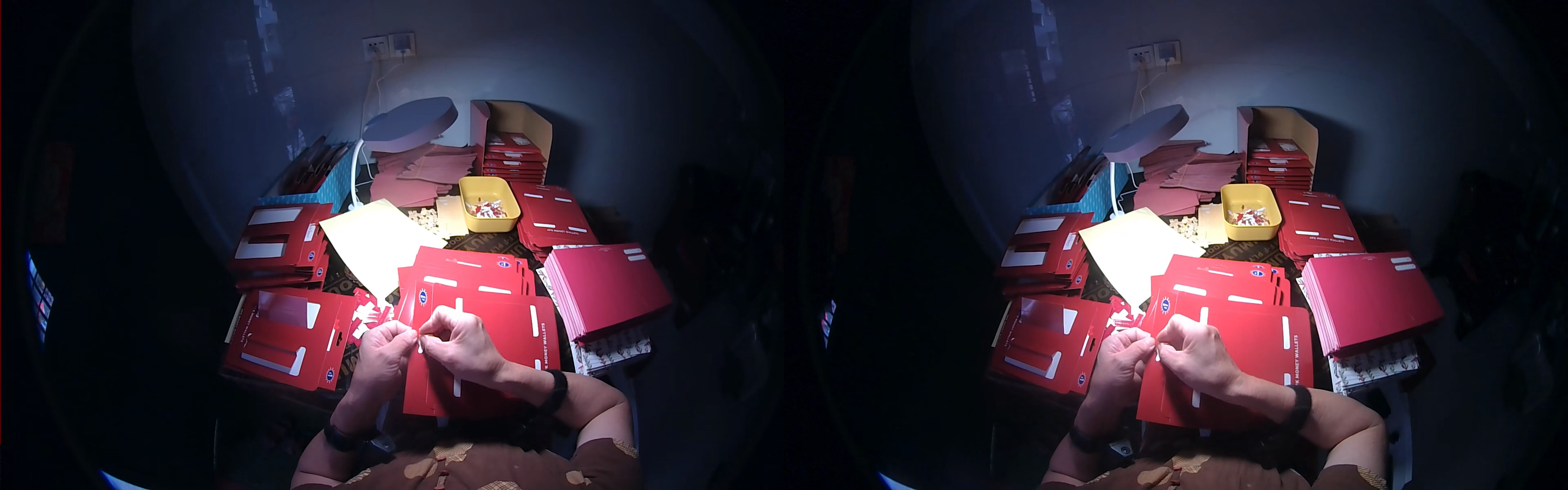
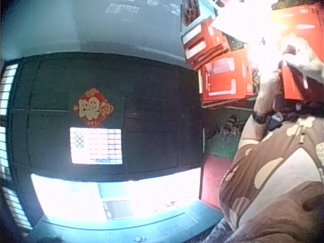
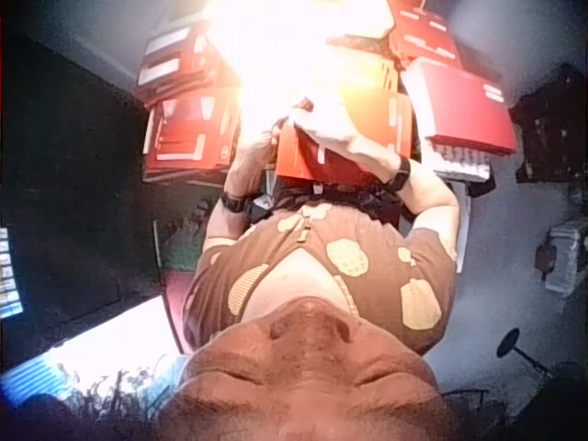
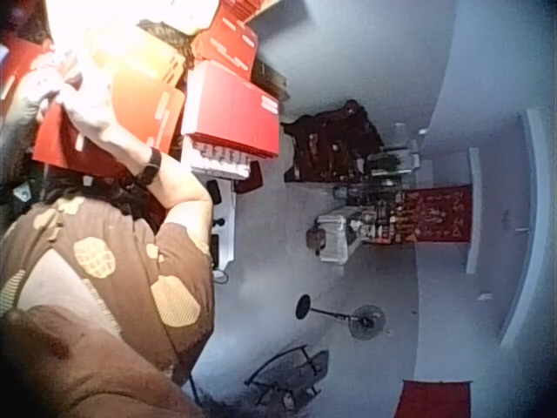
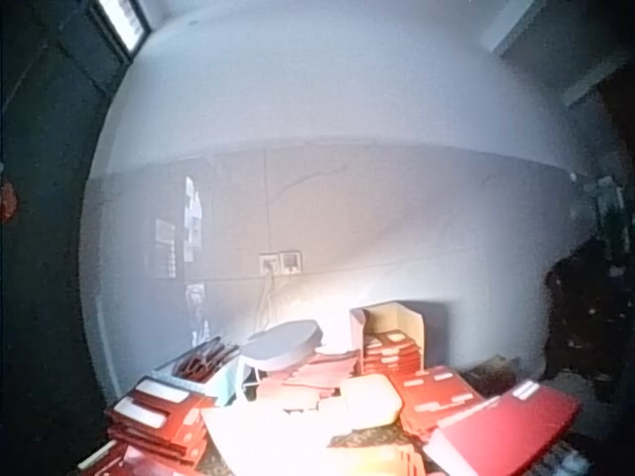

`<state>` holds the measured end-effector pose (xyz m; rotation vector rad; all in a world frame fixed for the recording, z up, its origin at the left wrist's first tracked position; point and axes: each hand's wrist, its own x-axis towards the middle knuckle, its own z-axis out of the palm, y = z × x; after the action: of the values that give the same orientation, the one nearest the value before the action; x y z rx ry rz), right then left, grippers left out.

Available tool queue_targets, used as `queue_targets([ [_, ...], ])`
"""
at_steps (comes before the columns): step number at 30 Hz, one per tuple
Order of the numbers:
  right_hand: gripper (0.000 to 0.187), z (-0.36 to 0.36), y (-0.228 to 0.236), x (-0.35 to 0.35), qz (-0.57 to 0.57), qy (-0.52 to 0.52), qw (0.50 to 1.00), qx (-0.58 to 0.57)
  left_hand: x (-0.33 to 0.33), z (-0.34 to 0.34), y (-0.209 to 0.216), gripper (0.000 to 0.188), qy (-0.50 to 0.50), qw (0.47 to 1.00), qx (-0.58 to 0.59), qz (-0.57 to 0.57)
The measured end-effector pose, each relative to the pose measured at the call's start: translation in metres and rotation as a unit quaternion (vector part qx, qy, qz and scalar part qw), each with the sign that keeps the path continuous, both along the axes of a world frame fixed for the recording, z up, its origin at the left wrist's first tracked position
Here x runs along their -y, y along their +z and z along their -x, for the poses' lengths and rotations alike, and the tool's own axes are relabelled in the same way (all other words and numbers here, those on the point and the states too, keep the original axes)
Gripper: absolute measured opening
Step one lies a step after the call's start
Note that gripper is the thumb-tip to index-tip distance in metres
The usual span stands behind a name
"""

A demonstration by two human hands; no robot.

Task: The recorder is assembling small red money wallets or folders by inserting tabs into slots.

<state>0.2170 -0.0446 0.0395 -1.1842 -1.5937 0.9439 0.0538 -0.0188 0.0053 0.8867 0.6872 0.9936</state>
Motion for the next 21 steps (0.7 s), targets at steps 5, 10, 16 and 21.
queue_targets([
  [5, 0.006, 0.001, -0.014, 0.0, -0.083, 0.01, 0.996, -0.001, 0.001, -0.001, 0.002, 0.014, 0.016, 0.999, -0.027, -0.012],
  [10, 0.006, 0.001, -0.012, 0.0, -0.037, 0.026, 0.999, -0.02, 0.001, 0.0, 0.009, 0.014, 0.005, 0.999, -0.03, -0.012],
  [16, 0.007, 0.001, -0.017, -0.004, -0.023, 0.04, 0.998, -0.033, -0.004, -0.006, -0.007, 0.017, 0.061, 0.989, -0.089, -0.1],
  [21, 0.007, 0.0, -0.008, -0.005, -0.01, 0.041, 0.999, -0.01, -0.002, -0.007, 0.0, 0.018, 0.063, 0.989, -0.102, -0.087],
])
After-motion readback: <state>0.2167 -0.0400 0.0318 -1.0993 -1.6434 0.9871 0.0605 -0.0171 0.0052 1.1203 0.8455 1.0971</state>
